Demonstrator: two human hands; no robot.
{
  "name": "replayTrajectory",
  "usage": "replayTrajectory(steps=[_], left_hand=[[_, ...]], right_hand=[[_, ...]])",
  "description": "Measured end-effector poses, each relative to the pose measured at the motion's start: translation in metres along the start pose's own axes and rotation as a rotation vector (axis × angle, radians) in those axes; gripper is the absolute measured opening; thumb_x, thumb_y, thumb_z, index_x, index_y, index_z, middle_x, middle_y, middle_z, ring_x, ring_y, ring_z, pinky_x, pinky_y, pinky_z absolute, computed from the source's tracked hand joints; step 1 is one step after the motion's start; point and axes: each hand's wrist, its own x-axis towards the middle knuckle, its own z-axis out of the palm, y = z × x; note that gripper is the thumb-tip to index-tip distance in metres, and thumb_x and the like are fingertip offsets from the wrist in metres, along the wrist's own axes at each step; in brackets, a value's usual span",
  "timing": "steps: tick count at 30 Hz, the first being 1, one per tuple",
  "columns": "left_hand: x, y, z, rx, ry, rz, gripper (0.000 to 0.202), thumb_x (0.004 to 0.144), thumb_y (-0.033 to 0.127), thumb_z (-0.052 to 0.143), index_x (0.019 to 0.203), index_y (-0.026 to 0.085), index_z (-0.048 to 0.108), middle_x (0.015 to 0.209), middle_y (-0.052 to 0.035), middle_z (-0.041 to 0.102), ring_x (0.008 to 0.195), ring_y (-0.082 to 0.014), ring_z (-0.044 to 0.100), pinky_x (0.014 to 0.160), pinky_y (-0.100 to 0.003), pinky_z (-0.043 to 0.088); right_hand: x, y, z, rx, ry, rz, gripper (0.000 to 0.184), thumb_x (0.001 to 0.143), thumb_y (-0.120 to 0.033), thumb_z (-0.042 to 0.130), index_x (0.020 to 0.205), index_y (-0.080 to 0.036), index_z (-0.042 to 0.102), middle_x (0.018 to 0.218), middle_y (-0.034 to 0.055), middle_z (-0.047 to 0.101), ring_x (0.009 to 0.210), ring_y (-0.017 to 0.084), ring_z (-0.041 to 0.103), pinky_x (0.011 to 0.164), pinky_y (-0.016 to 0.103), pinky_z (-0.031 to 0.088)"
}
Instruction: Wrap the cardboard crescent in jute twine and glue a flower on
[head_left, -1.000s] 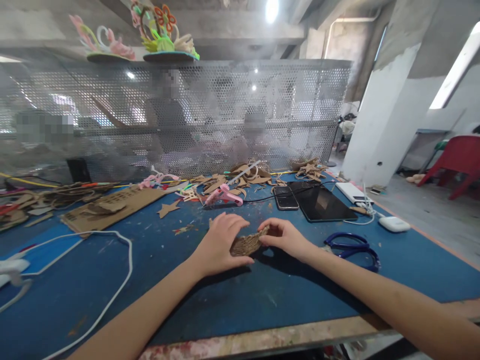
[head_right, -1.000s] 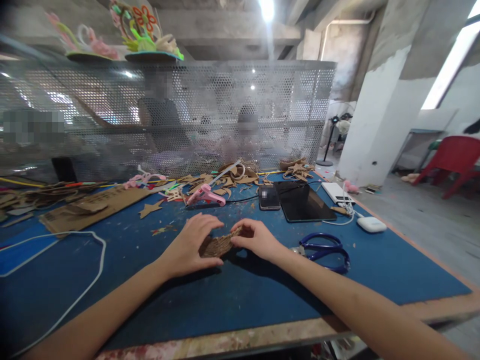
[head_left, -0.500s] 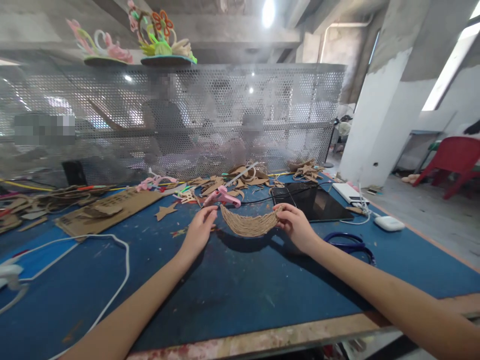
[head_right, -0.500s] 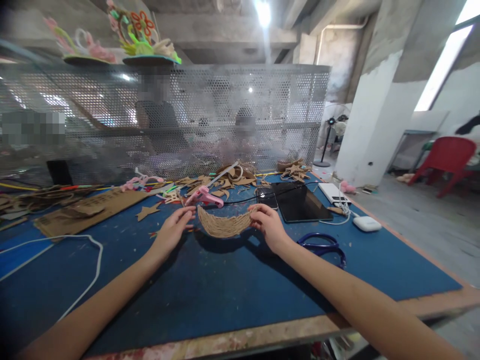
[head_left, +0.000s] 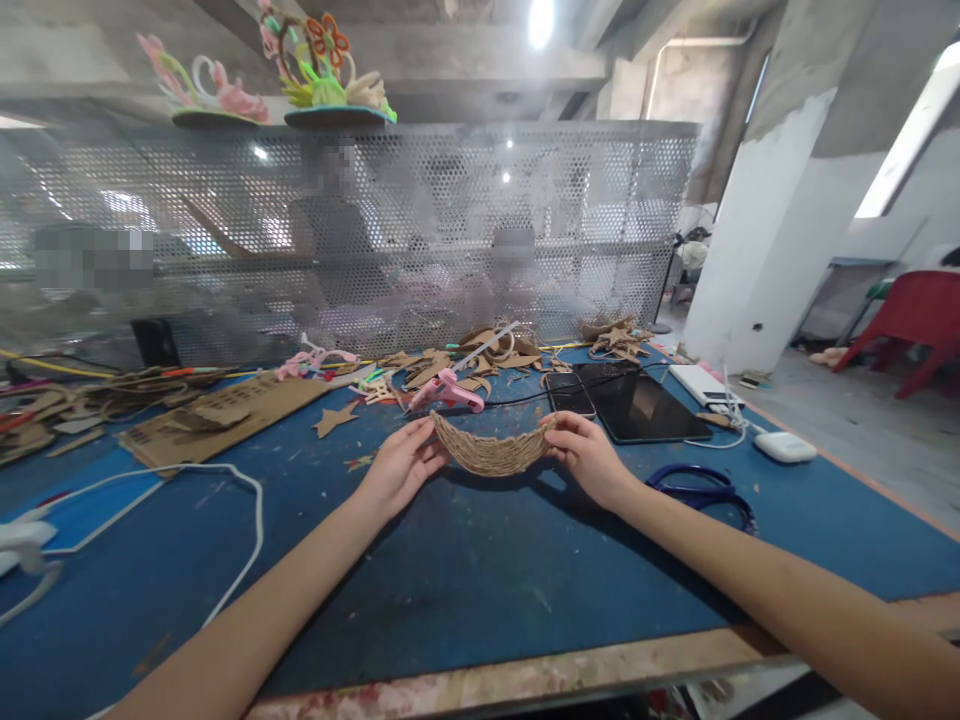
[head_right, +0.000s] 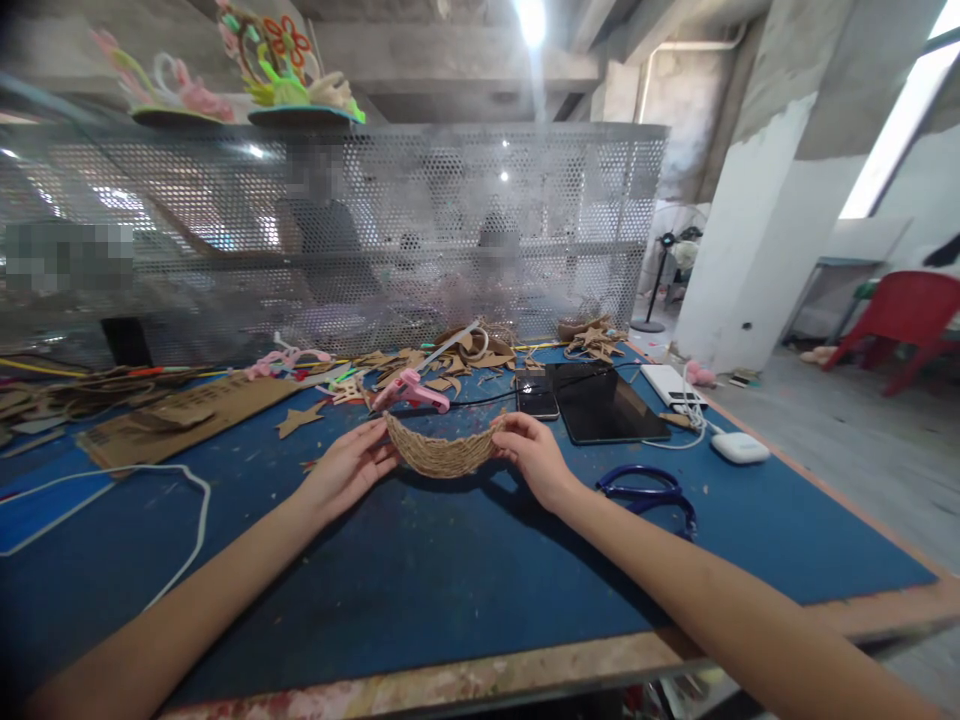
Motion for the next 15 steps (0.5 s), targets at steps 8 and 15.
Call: replayTrajectory(steps=[8, 15], left_hand=[[0.011, -0.003, -0.006, -0.149, 0.061, -0.055, 0.021, 0.092, 0.028, 0.056, 0.107, 0.013, 0.059, 0.098, -0.0048, 0.062, 0.077, -0.0142, 0.062, 0.065, -0.03, 0.055], [0.013, -0.005, -0.006, -0.208, 0.006, 0.036, 0.019, 0.092, 0.028, 0.056, 0.105, 0.013, 0.059, 0.092, -0.0031, 0.062, 0.07, -0.0115, 0.06, 0.06, -0.026, 0.053]], right_hand=[[-0.005, 0.005, 0.003, -0.081, -0.179, 0.018, 0.03, 0.054, -0.019, 0.075, 0.082, -0.02, 0.066, 0.082, 0.001, 0.068, 0.075, 0.014, 0.062, 0.075, 0.03, 0.049], [-0.011, 0.004, 0.007, -0.278, -0.244, -0.005, 0.022, 0.058, -0.02, 0.08, 0.074, -0.018, 0.065, 0.069, -0.0023, 0.065, 0.064, 0.01, 0.058, 0.067, 0.026, 0.046]])
